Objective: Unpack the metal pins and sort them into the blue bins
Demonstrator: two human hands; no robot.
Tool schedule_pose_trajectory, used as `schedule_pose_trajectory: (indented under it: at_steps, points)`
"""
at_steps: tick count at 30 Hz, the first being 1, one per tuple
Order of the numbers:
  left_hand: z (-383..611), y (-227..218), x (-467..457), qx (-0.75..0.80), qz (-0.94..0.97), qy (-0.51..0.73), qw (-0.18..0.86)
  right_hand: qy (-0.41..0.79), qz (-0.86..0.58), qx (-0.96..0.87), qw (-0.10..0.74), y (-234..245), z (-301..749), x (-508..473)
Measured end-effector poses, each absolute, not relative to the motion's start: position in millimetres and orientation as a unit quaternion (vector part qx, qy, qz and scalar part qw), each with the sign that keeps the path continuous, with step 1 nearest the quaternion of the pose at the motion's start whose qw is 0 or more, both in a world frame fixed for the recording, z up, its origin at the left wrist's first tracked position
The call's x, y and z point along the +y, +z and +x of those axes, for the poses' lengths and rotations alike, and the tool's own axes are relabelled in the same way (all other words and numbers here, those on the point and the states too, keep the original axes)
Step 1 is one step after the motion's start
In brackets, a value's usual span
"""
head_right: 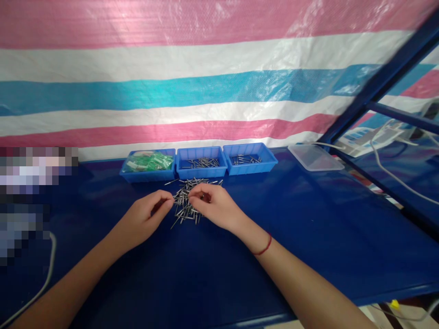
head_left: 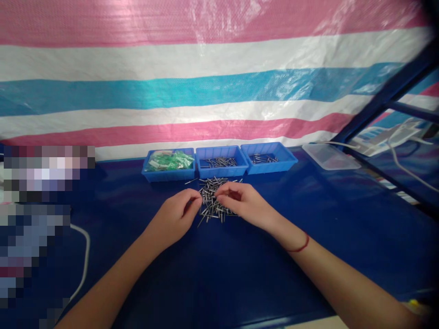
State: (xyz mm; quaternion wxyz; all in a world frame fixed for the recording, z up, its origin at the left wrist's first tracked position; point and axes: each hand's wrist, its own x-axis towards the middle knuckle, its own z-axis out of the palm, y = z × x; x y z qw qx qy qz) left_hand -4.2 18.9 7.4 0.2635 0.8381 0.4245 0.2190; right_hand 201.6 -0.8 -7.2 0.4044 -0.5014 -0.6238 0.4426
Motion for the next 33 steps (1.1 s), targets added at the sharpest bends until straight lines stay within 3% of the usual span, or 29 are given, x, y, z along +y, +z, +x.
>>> schedule_pose_trajectory:
  at_steps: [7,13,25,33]
  points:
    - [0,1,13,0.399,0.756,0.242,0.459,0.489,-0.444,-0.599,0.453,-3,187,-15]
    - [2,-1,10,0.359,0.741,0.243,0.513,0.471,-0.441,-0.582,0.495,-4,185,-16]
    - [4,4,11,0.363,0.778,0.213,0.467,0.371,-0.455,-0.647,0.486,-1,185,-21]
    - [3,4,12,0.394,0.792,0.316,0.343,0.275,-0.473,-0.696,0.466,-1,191,-18]
